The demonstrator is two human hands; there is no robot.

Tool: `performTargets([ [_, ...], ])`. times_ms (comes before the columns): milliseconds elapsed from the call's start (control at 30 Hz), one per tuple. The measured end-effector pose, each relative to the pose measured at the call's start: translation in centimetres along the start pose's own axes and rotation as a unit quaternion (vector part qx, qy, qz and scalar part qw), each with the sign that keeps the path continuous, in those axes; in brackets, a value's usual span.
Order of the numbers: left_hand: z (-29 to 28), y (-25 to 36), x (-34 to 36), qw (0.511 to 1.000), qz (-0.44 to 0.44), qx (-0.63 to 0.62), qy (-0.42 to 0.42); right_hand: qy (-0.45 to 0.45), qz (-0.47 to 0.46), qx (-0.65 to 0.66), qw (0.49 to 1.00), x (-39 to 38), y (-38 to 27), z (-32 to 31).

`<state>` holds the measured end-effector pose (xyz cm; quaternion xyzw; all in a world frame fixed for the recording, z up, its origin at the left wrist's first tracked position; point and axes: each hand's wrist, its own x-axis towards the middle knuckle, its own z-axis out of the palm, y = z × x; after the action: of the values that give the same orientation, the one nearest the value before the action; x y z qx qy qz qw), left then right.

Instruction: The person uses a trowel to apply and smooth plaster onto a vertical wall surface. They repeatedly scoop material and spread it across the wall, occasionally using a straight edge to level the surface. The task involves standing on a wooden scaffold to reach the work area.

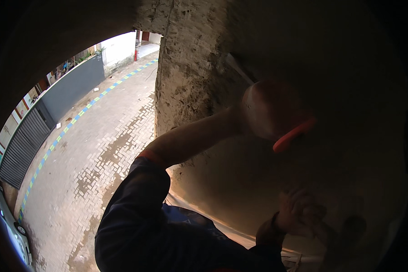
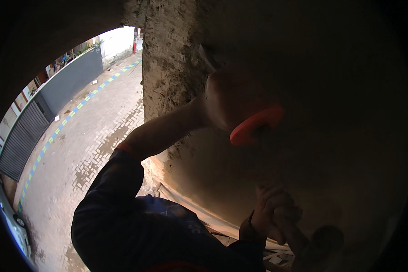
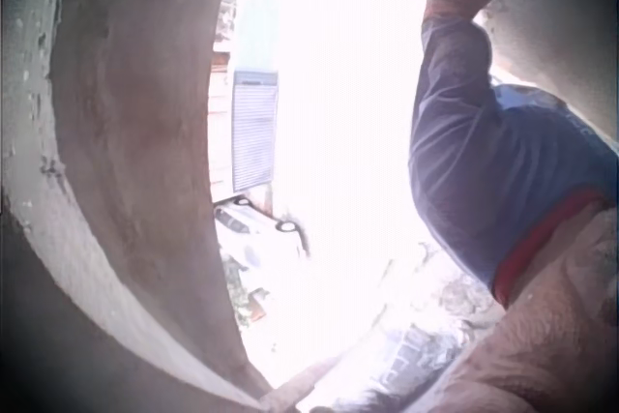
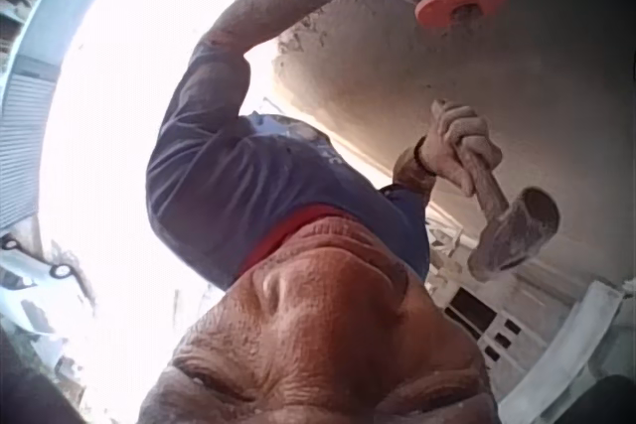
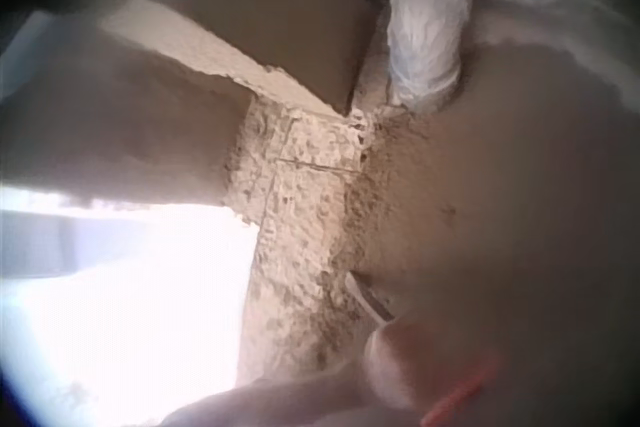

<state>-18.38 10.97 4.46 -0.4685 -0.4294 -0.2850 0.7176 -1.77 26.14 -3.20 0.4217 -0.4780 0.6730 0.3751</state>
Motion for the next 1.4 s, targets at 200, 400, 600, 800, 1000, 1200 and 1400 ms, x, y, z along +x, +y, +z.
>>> performTargets([
  [200, -0.7, 0.2, -0.7, 0.998, -0.017, 0.018, -0.063, 0.003, 0.302, -0.251, 0.92, -2.8, 5.3, -4.8],
  [400, 0.1, 1.1, -0.5, 0.998, 0.061, 0.021, -0.003, 0.012, 0.153, -0.166, 0.974, -3.5, 4.4, -3.0],
  [600, -0.5, 0.8, 1.0, 0.998, 0.062, 0.016, -0.02, -0.044, 0.065, -0.084, 0.993, -1.9, 1.4, -2.7],
  [800, -0.2, -0.4, 1.8, 0.997, 0.064, 0.019, 0.046, -0.012, -0.158, -0.124, 0.98, 0.2, -1.4, -0.7],
  [1000, -0.7, -0.2, 1.3, 1.0, -0.013, -0.018, -0.001, -0.029, 0.11, -0.177, 0.978, -1.5, 2.3, -3.5],
  [1200, -3.0, -3.7, 0.8, 0.998, -0.036, 0.024, 0.044, 0.121, 0.133, -0.263, 0.948, -2.4, 3.2, -3.7],
  [1400, -2.8, 2.3, 1.6, 0.999, 0.007, -0.027, 0.016, -0.142, -0.021, -0.101, 0.985, 1.9, 0.0, 0.4],
])
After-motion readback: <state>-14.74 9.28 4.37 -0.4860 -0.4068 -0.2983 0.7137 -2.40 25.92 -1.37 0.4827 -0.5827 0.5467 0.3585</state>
